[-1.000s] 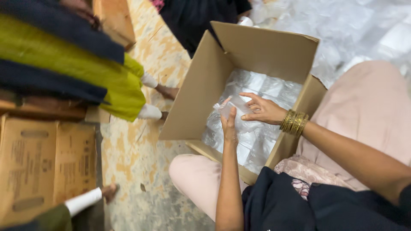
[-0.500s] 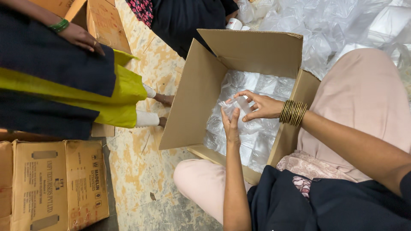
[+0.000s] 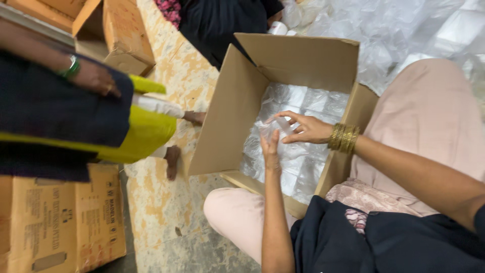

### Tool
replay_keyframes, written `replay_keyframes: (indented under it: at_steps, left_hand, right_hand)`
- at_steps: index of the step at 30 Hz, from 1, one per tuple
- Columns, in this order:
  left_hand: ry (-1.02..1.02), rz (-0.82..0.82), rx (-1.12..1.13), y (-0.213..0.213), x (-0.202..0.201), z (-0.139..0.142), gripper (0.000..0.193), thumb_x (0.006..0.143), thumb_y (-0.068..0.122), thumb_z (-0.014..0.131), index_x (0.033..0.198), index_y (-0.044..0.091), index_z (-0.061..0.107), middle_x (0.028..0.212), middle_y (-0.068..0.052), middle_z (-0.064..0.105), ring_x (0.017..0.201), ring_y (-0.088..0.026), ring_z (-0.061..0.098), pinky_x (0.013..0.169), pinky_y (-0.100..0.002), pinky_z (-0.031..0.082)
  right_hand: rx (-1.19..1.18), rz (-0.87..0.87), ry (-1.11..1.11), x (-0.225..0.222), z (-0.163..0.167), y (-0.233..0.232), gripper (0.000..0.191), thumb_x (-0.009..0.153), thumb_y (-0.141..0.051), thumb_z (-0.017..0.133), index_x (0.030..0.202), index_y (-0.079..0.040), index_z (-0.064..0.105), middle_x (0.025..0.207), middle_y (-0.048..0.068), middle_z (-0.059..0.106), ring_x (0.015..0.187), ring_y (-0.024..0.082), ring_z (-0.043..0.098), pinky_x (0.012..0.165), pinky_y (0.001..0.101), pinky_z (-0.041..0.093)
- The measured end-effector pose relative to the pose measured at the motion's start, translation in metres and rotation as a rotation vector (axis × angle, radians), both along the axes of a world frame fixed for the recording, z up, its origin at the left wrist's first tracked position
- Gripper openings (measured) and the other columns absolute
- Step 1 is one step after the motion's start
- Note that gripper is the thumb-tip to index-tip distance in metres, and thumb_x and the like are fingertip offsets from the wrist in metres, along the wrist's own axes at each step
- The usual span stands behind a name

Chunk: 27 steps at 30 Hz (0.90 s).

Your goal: The person sits on the floor and packs plastic-wrapped items into a cardboard box, placing each wrapped item into the box compartments and pressing them into place. Other people nearby handle piles of similar wrapped items on the floor.

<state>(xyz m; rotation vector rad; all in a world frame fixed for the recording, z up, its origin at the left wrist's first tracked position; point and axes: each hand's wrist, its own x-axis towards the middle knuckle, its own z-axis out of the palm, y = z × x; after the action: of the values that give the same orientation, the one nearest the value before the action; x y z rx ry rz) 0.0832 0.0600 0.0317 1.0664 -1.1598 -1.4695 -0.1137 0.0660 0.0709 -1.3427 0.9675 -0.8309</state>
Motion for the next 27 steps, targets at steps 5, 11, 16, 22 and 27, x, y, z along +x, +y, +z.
replay_keyframes:
  at_steps: [5,11,16,22,27]
  left_hand:
    - [0.090,0.043,0.056,0.001,-0.006,-0.008,0.071,0.092,0.040,0.069,0.149,0.005,0.045,0.141,-0.012,0.057,0.130,-0.024,0.055,0.110,-0.040,0.042]
    - [0.127,0.006,0.113,0.003,-0.013,0.012,0.065,0.094,0.043,0.063,0.144,0.002,0.050,0.131,-0.016,0.063,0.117,-0.027,0.065,0.099,-0.041,0.054]
    - [0.102,-0.043,0.055,0.002,-0.009,0.013,0.062,0.095,0.043,0.062,0.141,0.004,0.050,0.129,-0.014,0.064,0.117,-0.027,0.065,0.099,-0.043,0.055]
    - [0.040,0.048,0.116,0.002,-0.003,-0.002,0.064,0.097,0.048,0.057,0.142,0.002,0.053,0.134,-0.011,0.061,0.124,-0.024,0.059,0.107,-0.042,0.046]
    - [-0.012,0.069,0.298,0.000,0.001,0.003,0.073,0.093,0.058,0.054,0.147,0.010,0.047,0.140,-0.006,0.057,0.129,-0.022,0.055,0.106,-0.039,0.046]
  right_hand:
    - [-0.239,-0.003,0.037,-0.001,-0.002,0.002,0.075,0.088,-0.037,0.080,0.151,-0.021,0.041,0.149,0.018,0.051,0.124,0.031,0.057,0.087,0.0400,0.062]
    - [-0.033,-0.037,0.009,-0.002,-0.004,0.004,0.081,0.080,-0.044,0.079,0.150,-0.025,0.042,0.140,0.015,0.059,0.114,0.029,0.069,0.091,0.0356,0.061]
    - [-0.145,-0.045,0.076,-0.001,-0.007,0.002,0.085,0.081,-0.045,0.080,0.152,-0.023,0.040,0.138,0.017,0.058,0.116,0.025,0.063,0.089,0.0364,0.060]
    - [-0.177,-0.058,0.028,-0.002,-0.015,0.004,0.089,0.077,-0.057,0.082,0.151,-0.023,0.045,0.138,0.016,0.062,0.120,0.029,0.063,0.091,0.0389,0.059]
    - [-0.337,-0.108,0.192,-0.007,-0.019,0.007,0.092,0.075,-0.059,0.081,0.153,-0.025,0.045,0.136,0.015,0.062,0.120,0.031,0.062,0.096,0.0408,0.054]
